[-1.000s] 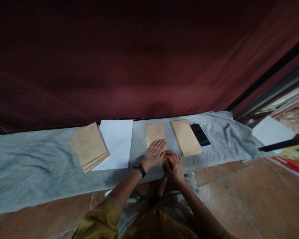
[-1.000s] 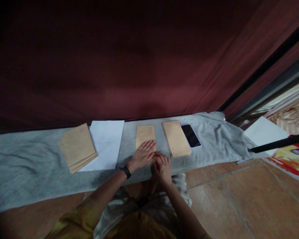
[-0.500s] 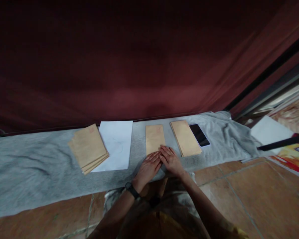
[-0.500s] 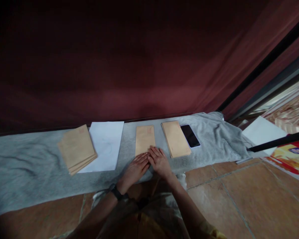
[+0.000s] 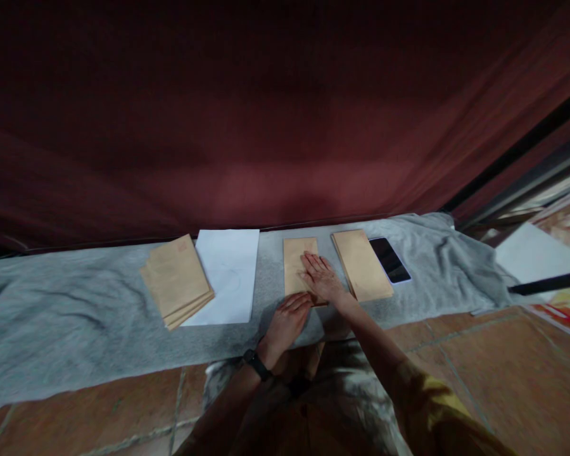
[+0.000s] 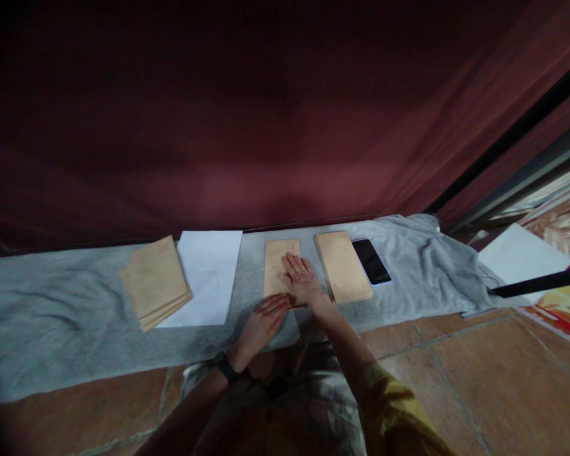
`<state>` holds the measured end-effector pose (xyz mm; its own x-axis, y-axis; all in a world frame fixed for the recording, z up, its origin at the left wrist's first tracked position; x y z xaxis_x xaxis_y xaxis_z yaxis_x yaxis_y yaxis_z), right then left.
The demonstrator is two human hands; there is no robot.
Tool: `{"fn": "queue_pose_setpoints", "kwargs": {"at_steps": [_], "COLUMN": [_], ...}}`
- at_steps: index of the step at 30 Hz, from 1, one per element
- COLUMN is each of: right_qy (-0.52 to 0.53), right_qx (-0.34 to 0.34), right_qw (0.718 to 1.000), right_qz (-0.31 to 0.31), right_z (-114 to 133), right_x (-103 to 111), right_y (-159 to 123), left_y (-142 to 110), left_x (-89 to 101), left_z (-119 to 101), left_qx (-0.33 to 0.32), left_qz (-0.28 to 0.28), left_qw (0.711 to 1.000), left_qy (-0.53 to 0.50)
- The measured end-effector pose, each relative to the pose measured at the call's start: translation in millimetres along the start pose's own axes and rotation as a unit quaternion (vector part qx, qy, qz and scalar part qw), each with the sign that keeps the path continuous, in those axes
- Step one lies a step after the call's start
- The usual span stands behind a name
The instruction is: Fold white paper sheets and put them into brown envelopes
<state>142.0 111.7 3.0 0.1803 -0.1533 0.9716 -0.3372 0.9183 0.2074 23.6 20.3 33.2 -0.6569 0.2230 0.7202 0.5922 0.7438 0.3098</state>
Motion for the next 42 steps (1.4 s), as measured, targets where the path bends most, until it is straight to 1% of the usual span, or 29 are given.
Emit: {"fn": "queue_pose_setpoints", "kwargs": {"at_steps": [5, 9, 11, 15, 17, 21, 25, 29, 33, 36, 39, 42], "right_qy": [0.001, 0.000, -0.002, 0.011, 0.021, 0.036, 0.044, 0.038, 0.024, 0.022, 0.026, 0.050], "right_qx": [-0.024, -0.032, -0.016, 0.047, 0.071, 0.105, 0.125, 0.104, 0.041, 0.011, 0.025, 0.059], "right_qw": [1.000, 0.999, 1.000, 0.999, 0.997, 0.994, 0.991, 0.994, 0.999, 1.000, 0.999, 0.997], "right_qz": [-0.020, -0.020, -0.013, 0.003, 0.007, 0.008, 0.017, 0.019, 0.006, -0.007, -0.003, 0.023], "right_z": [-1.9, 0.8, 6.0, 21.0, 26.2, 31.1, 32.3, 29.8, 24.3, 22.8, 25.8, 31.3], "right_x": [-0.2, 1.6, 2.5, 3.4, 4.1, 7.5, 9.6, 6.8, 2.1, 0.6, -0.1, -0.5], "right_y": [16.0, 18.8, 15.6, 2.5, -4.6, -15.3, -19.2, -9.4, 12.5, 26.1, 29.4, 21.9], "left_y": [0.3, 0.2, 0.3, -0.4, -1.4, -3.6, -4.1, -4.6, -6.8, -8.2, -7.9, -6.8], "left_x": [0.7, 0.8, 0.1, -0.1, -0.7, -1.1, -0.8, -2.1, -5.2, -6.0, -5.1, -2.8], "left_z": [0.2, 0.8, 0.4, -1.4, -3.8, -8.2, -9.4, -9.5, -7.3, -6.3, -6.8, -7.6], "left_qx": [0.004, 0.008, 0.006, 0.003, -0.002, -0.008, -0.004, -0.006, -0.004, -0.006, -0.006, -0.002], "left_qz": [0.001, 0.000, 0.002, 0.003, 0.014, 0.034, 0.041, 0.045, 0.049, 0.047, 0.044, 0.036], "left_qw": [1.000, 1.000, 1.000, 1.000, 0.999, 0.999, 0.998, 0.997, 0.996, 0.995, 0.995, 0.995], "left_qy": [-0.009, -0.012, -0.005, 0.022, 0.034, 0.040, 0.051, 0.060, 0.078, 0.092, 0.093, 0.097]}}
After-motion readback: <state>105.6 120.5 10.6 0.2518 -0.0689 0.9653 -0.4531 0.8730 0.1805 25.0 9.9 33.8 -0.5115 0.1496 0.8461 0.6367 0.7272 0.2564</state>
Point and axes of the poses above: each hand's wrist, its own y-axis towards the middle knuckle, its own x-axis out of the back of the hand, z = x × y, the point moved 7 cm from there along y, towards the middle knuckle, and after that the axes turned 10 degrees about -y, right-handed, at the moved point
